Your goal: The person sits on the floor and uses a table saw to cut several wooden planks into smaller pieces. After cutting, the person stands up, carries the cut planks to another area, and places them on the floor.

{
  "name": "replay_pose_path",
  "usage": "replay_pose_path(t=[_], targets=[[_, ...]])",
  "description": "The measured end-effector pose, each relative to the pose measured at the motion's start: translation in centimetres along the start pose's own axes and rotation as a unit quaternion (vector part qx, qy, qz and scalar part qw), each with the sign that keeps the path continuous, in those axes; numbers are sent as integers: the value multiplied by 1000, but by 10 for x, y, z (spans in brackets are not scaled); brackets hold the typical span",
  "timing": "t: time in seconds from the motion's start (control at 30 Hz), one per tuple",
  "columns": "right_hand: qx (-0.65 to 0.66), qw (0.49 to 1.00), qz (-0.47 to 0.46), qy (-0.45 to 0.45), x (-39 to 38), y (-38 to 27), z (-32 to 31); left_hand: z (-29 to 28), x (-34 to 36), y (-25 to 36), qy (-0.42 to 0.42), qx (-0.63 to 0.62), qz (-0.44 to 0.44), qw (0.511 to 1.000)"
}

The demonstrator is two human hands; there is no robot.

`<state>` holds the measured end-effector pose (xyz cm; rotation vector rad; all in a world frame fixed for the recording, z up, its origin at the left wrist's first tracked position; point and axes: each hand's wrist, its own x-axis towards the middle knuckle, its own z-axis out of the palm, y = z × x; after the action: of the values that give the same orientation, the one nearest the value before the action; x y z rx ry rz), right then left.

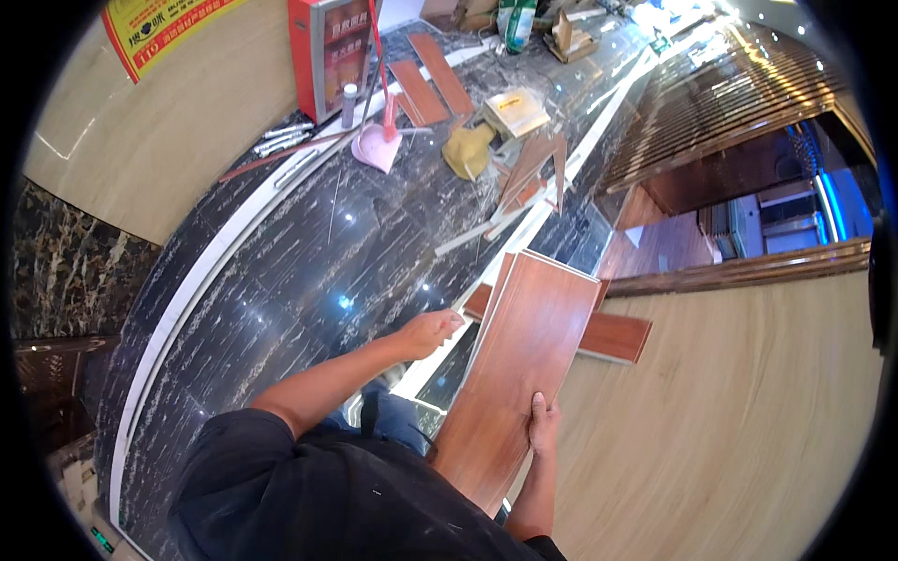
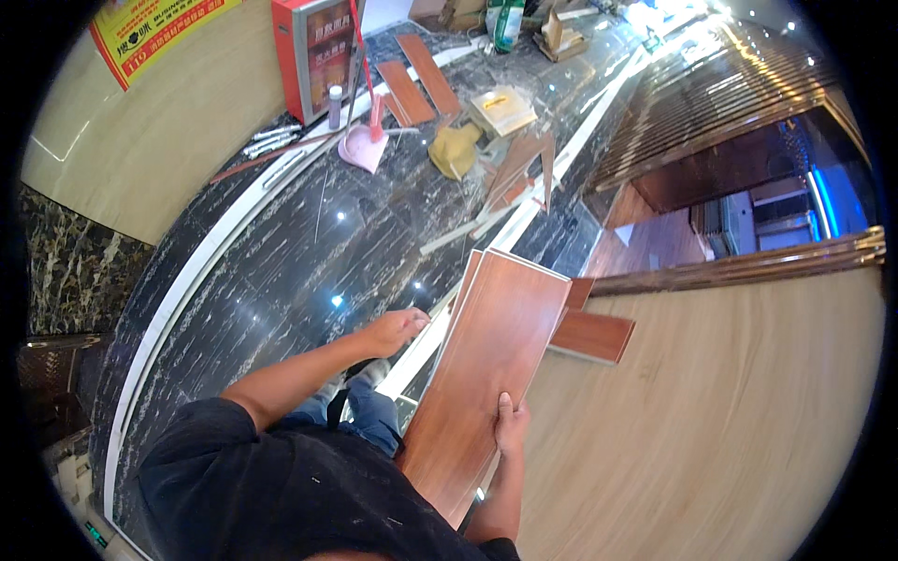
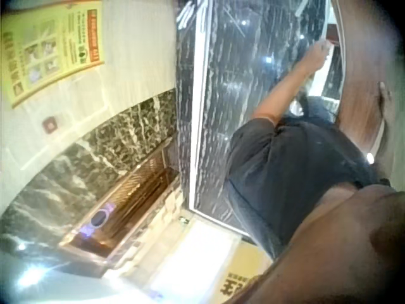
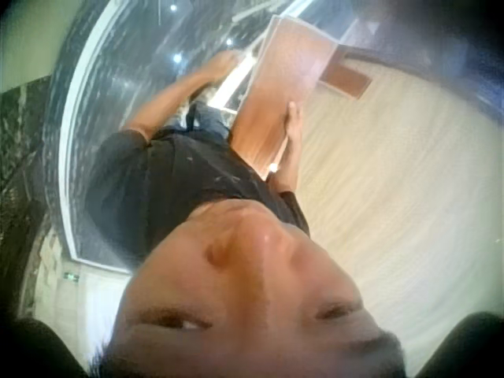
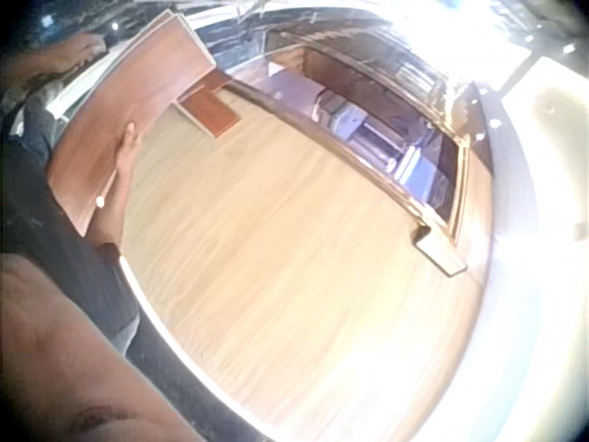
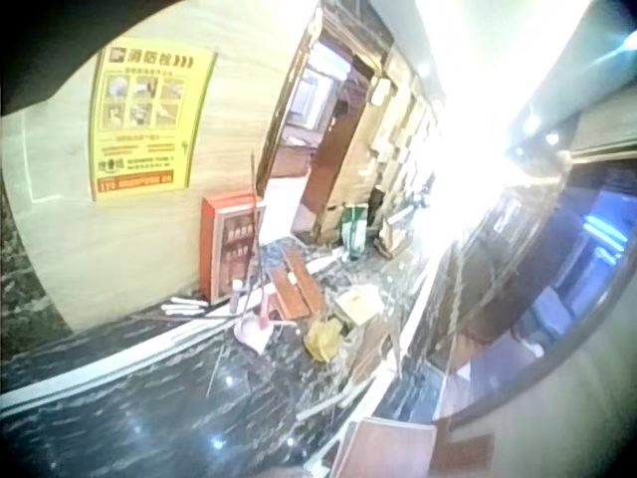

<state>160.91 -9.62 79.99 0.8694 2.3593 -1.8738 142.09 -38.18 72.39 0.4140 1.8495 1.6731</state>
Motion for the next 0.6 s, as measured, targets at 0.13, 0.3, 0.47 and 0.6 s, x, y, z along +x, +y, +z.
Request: replay_pose_path(t=[0.13, 0.3, 0.47, 0.6], targets=[[-67, 995, -78, -5, 75, -88, 23, 1, 96, 2, 49, -79, 106, 990], [-35, 987, -130, -85, 243, -141, 33, -36, 205, 42, 122, -216, -70, 966], [-75, 976, -162, -129, 387, -216, 89, -106, 323, 68, 239, -193, -15, 952], [-45, 976, -40, -210, 499, -255, 132, -195, 416, 61, 303, -232, 21, 924]])
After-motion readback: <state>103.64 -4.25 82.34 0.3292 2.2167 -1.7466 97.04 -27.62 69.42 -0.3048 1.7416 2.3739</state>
